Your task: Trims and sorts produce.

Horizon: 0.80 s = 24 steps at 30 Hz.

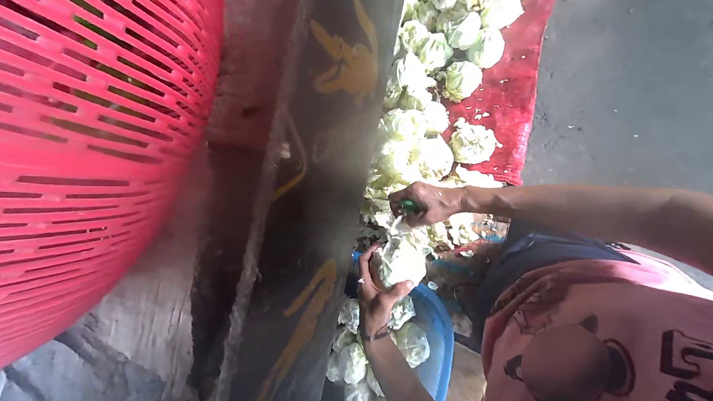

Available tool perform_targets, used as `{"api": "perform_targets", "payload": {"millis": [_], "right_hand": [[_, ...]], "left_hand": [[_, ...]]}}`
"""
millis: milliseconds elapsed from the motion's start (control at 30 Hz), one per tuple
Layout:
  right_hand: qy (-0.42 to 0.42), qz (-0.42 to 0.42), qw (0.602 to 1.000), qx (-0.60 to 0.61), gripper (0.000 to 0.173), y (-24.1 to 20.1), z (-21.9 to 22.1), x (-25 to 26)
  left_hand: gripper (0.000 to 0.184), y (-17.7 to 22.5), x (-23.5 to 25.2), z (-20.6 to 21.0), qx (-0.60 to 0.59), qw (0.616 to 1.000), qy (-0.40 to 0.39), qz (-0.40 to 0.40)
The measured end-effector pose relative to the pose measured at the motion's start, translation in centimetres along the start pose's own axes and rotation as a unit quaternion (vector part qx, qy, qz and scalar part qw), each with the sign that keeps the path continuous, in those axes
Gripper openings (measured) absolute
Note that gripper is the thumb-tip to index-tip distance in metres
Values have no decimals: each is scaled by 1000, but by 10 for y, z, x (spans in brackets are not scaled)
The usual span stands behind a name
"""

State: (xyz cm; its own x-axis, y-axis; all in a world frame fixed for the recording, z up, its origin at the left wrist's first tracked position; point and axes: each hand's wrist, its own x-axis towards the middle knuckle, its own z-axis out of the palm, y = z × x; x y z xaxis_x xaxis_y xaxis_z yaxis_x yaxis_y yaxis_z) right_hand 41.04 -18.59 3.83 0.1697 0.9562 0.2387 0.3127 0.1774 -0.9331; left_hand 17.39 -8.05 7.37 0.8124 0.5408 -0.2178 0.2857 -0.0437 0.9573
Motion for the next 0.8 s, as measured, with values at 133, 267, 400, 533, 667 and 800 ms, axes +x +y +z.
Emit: {"api": "perform_targets", "payload": {"millis": [133, 267, 400, 533, 667, 800], "right_hand": [[46, 83, 994, -47, 19, 12, -19, 17], [58, 129, 980, -143, 76, 19, -33, 37], [-87, 168, 982, -9, 66, -27, -10, 31], [-220, 179, 959, 23, 56, -30, 3, 22], [-215, 199, 956, -16, 26, -29, 5, 27], [-178, 193, 963, -65, 15, -29, 5, 31]], "left_hand": [[106, -12, -5, -9, -77, 990, -28, 117], [116, 4, -19, 11, -137, 980, 142, -7], [108, 11, -11, 14, -126, 975, 178, -42], [109, 1, -1, 5, -111, 988, 97, 45], [108, -3, 6, 0, -76, 994, 46, 67], [100, -10, 2, 7, -176, 978, 109, 15]]}}
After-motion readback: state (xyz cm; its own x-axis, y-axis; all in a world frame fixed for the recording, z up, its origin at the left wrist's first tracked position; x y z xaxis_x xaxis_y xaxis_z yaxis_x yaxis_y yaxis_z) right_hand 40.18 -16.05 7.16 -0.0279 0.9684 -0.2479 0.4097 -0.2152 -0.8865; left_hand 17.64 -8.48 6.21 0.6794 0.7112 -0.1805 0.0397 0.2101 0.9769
